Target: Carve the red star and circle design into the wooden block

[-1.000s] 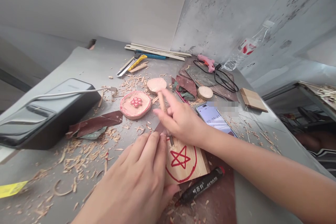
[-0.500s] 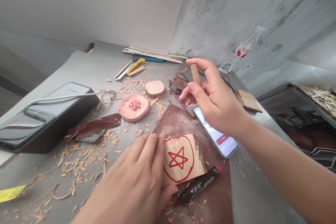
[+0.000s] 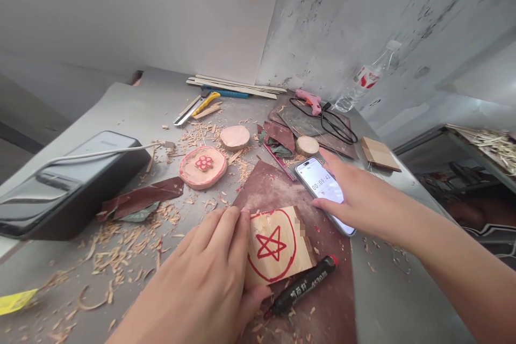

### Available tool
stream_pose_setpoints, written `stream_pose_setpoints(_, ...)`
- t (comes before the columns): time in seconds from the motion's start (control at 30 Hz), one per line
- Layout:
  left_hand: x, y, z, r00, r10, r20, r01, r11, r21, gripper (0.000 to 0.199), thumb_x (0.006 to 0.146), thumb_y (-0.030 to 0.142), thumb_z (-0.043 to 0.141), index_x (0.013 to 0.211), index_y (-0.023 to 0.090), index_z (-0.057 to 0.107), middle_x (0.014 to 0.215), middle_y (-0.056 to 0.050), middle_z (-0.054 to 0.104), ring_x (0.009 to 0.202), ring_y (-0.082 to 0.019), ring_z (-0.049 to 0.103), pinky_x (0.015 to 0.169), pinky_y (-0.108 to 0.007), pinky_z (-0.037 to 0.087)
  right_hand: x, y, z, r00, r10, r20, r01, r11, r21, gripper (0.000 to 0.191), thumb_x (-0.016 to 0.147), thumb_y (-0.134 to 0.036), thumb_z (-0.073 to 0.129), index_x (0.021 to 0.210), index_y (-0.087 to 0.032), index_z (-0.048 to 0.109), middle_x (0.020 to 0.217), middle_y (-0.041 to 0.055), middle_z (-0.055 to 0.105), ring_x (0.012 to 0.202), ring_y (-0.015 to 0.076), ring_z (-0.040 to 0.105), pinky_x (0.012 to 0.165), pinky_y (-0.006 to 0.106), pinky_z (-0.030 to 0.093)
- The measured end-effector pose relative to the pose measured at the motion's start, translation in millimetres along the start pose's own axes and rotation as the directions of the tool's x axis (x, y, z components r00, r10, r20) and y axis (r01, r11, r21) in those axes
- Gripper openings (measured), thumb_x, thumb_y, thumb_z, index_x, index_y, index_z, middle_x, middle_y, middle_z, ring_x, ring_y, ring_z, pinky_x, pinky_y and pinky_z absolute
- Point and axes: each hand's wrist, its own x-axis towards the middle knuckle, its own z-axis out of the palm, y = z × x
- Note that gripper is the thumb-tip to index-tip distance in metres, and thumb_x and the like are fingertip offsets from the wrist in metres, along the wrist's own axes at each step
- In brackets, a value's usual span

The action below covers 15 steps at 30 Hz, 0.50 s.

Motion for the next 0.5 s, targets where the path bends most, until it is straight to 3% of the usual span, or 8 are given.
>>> stream_pose_setpoints(0.1,1.8,-0.1,-5.6,1.000,-0.010,0.005,0.010,1.000,-0.020,0.061,0.108,0.046,0.056,0.164,0.026,0.067,0.151,-0.017,0.079,0.140,-0.043,0.071,0.113,-0.052,0.063,12.2,4.5,-6.2,1.000,0.008,0.018,-0.009,1.000,0.026,0.115,0.082,-0.056,0.103,0.178,-0.026,0.047,0.131,0.0220,0.085,0.105,0.0493,0.086,0.070,0.050,0.065)
stream_pose_setpoints(0.17,3.5,-0.4,-9.1,1.000,-0.004,0.005,0.004,1.000,-0.024,0.061,0.106,0.047,0.058,0.163,0.028,0.068,0.147,-0.016,0.081,0.136,-0.043,0.073,0.110,-0.051,0.064,21.1,9.2,-10.8,1.000,0.011,0.026,-0.012,0.999,0.037,0.102,0.076,-0.052,0.106,0.164,-0.023,0.063,0.131,0.0226,0.085,0.107,0.0498,0.084,0.073,0.051,0.064)
stream_pose_setpoints(0.3,6.1,-0.6,-12.5,1.000,-0.004,0.006,0.004,1.000,-0.030,0.059,0.109,0.049,0.054,0.160,0.025,0.070,0.143,-0.017,0.082,0.132,-0.041,0.075,0.108,-0.050,0.065,34.8,11.6,-26.5,0.999,0.037,0.005,-0.037,0.999,0.031,0.058,0.075,-0.050,0.103,0.120,-0.022,0.081,0.102,0.0164,0.084,0.087,0.0397,0.080,0.068,0.046,0.057)
stream_pose_setpoints(0.37,7.1,-0.8,-12.7,1.000,-0.007,-0.006,0.007,0.999,-0.040,0.058,0.111,0.050,0.053,0.160,0.024,0.071,0.144,-0.017,0.081,0.133,-0.040,0.074,0.108,-0.050,0.064,39.4,-1.9,-41.4,0.998,0.050,-0.044,-0.048,0.998,0.046,0.043,0.082,-0.058,0.098,0.105,-0.026,0.080,0.085,0.0097,0.077,0.073,0.0317,0.072,0.062,0.042,0.051)
stream_pose_setpoints(0.4,7.7,-1.1,-12.5,1.000,-0.006,-0.011,0.005,0.999,-0.047,0.057,0.112,0.050,0.053,0.159,0.025,0.071,0.145,-0.017,0.081,0.134,-0.040,0.073,0.108,-0.050,0.064,41.5,-14.0,-49.8,0.997,0.052,-0.057,-0.048,0.996,0.070,0.033,0.097,-0.060,0.084,0.098,-0.027,0.079,0.081,0.0072,0.074,0.067,0.0269,0.067,0.060,0.040,0.048)
stream_pose_setpoints(0.43,8.4,-1.3,-12.3,1.000,-0.007,-0.015,0.006,0.998,-0.055,0.056,0.112,0.051,0.054,0.158,0.025,0.072,0.145,-0.016,0.081,0.133,-0.040,0.073,0.108,-0.050,0.064,43.6,-29.2,-57.7,0.995,0.055,-0.082,-0.046,0.993,0.110,0.044,0.109,-0.065,0.067,0.085,-0.029,0.073,0.071,0.0031,0.066,0.056,0.0216,0.057,0.054,0.037,0.041)
stream_pose_setpoints(0.5,9.9,-1.9,-11.7,1.000,-0.027,-0.014,0.026,0.997,-0.073,0.052,0.112,0.054,0.057,0.151,0.025,0.076,0.143,-0.015,0.082,0.130,-0.039,0.075,0.106,-0.050,0.065,49.2,-65.5,-67.8,0.992,0.076,-0.104,-0.022,0.897,0.441,0.052,0.115,-0.067,0.059,0.082,-0.028,0.071,0.068,0.0009,0.062,0.057,0.0199,0.054,0.055,0.036,0.041)
